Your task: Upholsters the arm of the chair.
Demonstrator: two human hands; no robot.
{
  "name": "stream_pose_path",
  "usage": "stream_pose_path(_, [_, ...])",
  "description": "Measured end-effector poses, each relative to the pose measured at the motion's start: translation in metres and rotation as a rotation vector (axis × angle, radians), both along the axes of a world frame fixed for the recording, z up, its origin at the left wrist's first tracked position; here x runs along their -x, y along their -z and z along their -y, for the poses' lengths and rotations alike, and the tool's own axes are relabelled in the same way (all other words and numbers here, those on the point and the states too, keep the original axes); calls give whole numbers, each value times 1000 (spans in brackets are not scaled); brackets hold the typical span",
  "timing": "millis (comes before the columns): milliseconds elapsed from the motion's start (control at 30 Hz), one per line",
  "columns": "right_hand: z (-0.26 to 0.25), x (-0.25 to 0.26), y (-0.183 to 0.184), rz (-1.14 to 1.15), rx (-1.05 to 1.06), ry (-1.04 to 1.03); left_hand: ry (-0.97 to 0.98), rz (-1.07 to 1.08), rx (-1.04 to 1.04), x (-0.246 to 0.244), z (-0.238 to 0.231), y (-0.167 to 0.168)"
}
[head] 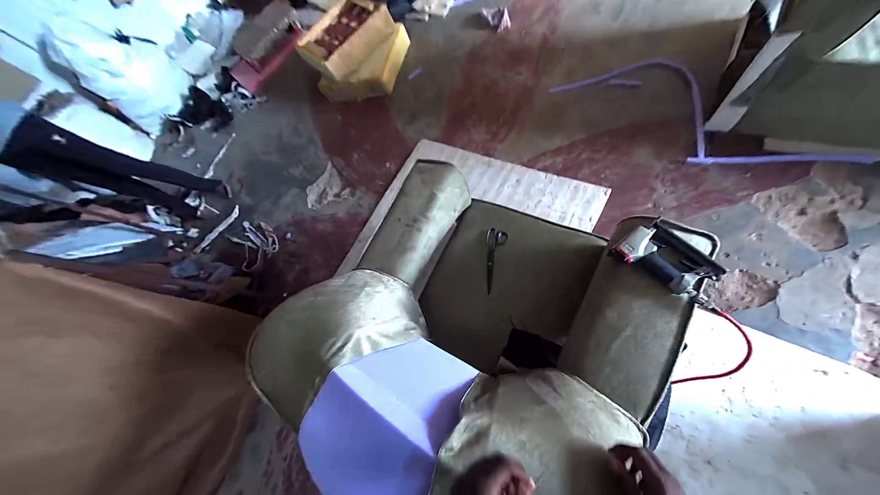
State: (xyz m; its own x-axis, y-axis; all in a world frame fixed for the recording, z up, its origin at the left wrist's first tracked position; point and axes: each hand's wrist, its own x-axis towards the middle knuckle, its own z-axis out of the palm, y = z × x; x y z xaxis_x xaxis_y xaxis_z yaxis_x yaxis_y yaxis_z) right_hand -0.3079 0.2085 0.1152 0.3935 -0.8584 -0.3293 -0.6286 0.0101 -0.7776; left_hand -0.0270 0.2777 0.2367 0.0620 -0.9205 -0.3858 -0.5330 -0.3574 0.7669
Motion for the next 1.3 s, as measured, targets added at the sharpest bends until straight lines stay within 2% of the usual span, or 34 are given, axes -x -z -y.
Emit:
stream_pose_path(100, [91,-7,71,-299,140,-91,34,222,-158,-47,111,49])
stream_pose_path(200, [139,-22,130,-508,429,-111,105,305,-389,-91,207,132])
stream_pose_path(300, [143,-29,143,-614,474,-95,-9,385,-378,-135,280,235])
stream_pose_path(367, [144,-29,147,-629,499,-85,-156,447,-362,-160,328,290])
stream_pose_path(467, [144,-30,149,-666,530,-80,-334,483,-406,-173,383,352])
stream_pose_path(533, [143,-28,153,-695,542,-95,-371,495,-474,-169,402,376])
stream_pose_path(600, [143,-26,153,-696,548,-105,-395,495,-533,-168,408,384])
stream_pose_path(700, [162,-33,140,-618,507,-73,-450,429,-591,-172,400,378])
stream_pose_path(767, [204,-54,121,-477,443,-76,-446,357,-578,-170,378,367])
stream_pose_path(833, [259,-89,106,-318,403,-155,-307,318,-499,-163,344,351])
stream_pose_path(933, [333,-154,105,-219,341,-364,56,342,-201,-161,298,324])
stream_pose_path(1000, [362,-184,109,-251,251,-597,260,358,-34,-158,286,306])
stream_pose_path(1100, [382,-212,102,-462,-88,-966,382,391,107,-152,275,297])
stream_pose_path(1133, [381,-215,100,-512,-96,-1042,375,397,108,-150,271,299])
stream_pose_path(1233, [366,-215,96,-503,145,-1158,352,392,-8,-146,272,296])
stream_pose_path(1300, [355,-214,98,-502,154,-1184,422,365,-16,-142,279,292])
